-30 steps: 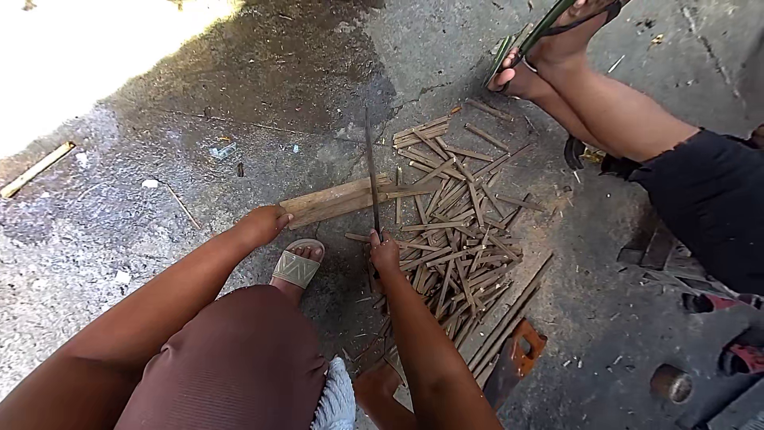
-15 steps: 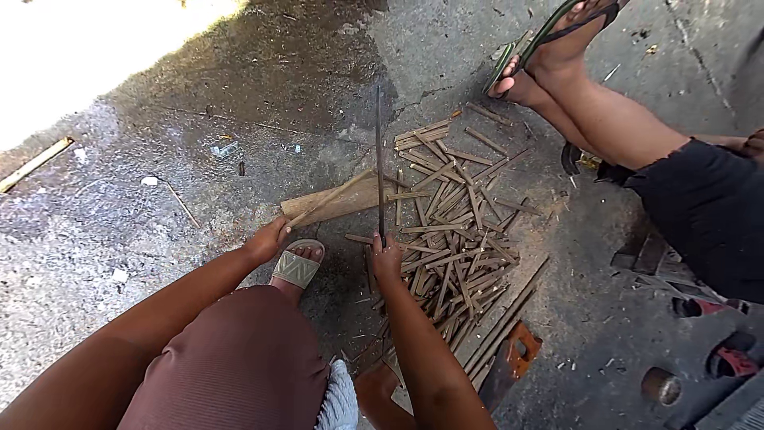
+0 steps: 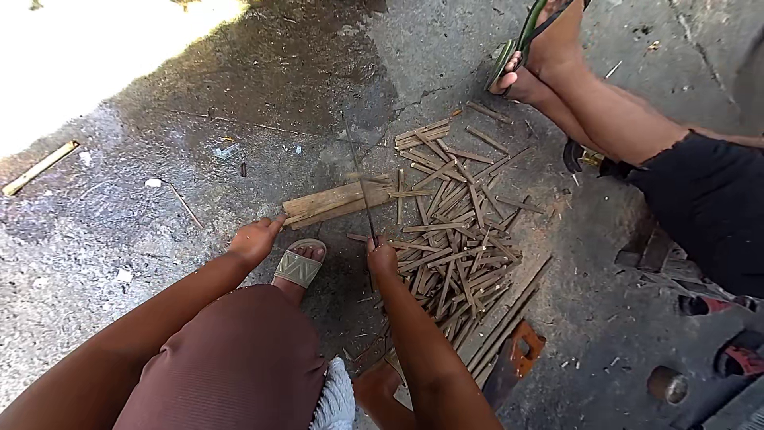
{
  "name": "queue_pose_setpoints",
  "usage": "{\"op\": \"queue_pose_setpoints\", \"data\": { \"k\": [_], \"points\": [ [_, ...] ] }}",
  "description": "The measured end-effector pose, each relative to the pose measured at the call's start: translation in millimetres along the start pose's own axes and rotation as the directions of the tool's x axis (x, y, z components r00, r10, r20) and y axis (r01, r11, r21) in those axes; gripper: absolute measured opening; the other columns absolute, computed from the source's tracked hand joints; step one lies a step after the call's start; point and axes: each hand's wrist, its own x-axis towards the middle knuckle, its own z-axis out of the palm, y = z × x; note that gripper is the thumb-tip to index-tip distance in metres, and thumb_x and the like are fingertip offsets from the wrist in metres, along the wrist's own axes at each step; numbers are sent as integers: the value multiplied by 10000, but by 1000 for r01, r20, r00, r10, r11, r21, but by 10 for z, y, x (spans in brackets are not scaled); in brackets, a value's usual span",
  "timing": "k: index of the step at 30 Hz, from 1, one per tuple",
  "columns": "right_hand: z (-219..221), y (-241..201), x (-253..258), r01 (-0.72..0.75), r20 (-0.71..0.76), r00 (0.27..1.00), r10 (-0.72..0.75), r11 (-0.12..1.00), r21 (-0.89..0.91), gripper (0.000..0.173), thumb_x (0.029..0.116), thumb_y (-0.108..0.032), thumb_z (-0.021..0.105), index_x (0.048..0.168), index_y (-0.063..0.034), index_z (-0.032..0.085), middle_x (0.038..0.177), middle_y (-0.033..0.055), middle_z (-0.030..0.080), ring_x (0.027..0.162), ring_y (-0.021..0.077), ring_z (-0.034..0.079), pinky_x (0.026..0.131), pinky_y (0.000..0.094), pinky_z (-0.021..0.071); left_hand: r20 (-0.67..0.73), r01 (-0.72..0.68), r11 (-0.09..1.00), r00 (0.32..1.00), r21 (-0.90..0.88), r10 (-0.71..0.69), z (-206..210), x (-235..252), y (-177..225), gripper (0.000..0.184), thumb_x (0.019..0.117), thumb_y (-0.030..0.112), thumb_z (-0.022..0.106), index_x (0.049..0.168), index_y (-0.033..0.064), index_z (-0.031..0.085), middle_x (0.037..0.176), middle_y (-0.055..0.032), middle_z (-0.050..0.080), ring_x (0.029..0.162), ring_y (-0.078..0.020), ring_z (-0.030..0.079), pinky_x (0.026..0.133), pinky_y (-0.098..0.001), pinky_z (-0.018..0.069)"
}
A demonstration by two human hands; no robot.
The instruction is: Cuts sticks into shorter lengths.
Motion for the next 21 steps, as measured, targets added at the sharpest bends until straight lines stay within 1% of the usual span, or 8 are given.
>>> {"op": "queue_pose_setpoints", "data": {
  "k": [2,5,7,10,14,16,18,21],
  "points": [
    [12,-28,-67,33,-46,998,-31,998,57,459,1122,-387,412,1224,-1,639,1064,240,717,1055,391,707,918,563,545,17,14,1000,1000,19,-15,-21,-17,31,452,1115,143,427,1566,169,452,1207,-270,657,1079,-480,669,862,-614,543],
    [-22,-98,-88,62,-107,993,-45,985,158,464,1122,-390,412,1197,5,644,975,242,709,967,400,710,868,575,548,-9,22,999,1000,30,-22,-76,-8,58,439,1118,153,420,1555,146,465,1201,-266,656,1079,-475,667,863,-607,545],
    [-44,-129,-71,53,-121,992,-27,973,225,481,1121,-403,413,1200,12,645,948,244,703,924,400,708,852,576,548,-24,32,999,999,-11,-32,-76,5,52,424,1125,184,411,1534,97,482,1240,-263,648,1134,-478,647,906,-610,529],
    [7,-59,-14,55,-143,990,-9,946,320,473,1120,-399,422,1178,17,641,878,221,689,826,359,705,804,542,565,14,66,990,998,-122,-65,-43,18,36,431,1129,220,399,1509,34,481,1360,-267,604,1255,-474,592,1026,-617,477],
    [150,113,-34,77,-184,983,-7,924,374,439,1126,-345,423,1194,33,634,834,195,672,753,316,689,766,497,571,10,70,970,998,-232,-70,67,-11,-25,399,1119,229,420,1399,-20,557,1321,-265,623,1246,-435,610,1059,-592,468],
    [231,211,-95,67,-178,984,-3,931,358,446,1126,-357,417,1175,33,628,850,191,671,747,309,685,761,493,568,13,131,950,991,-283,-133,124,-36,-92,395,1116,262,441,1353,-23,576,1291,-264,637,1215,-429,631,1034,-593,485],
    [271,291,-196,40,-140,990,3,951,308,482,1123,-391,411,1198,32,629,891,205,685,792,327,697,789,513,564,41,243,916,969,-319,-243,155,-101,-195,403,1113,317,454,1332,3,578,1250,-264,647,1152,-440,653,970,-619,506],
    [277,390,-338,14,-95,995,7,975,222,508,1119,-420,409,1155,29,645,908,216,688,825,345,704,797,534,561,88,371,860,927,-351,-365,158,-282,-419,443,1123,375,399,1329,13,550,1189,-289,650,1103,-475,658,922,-660,506]
  ]
}}
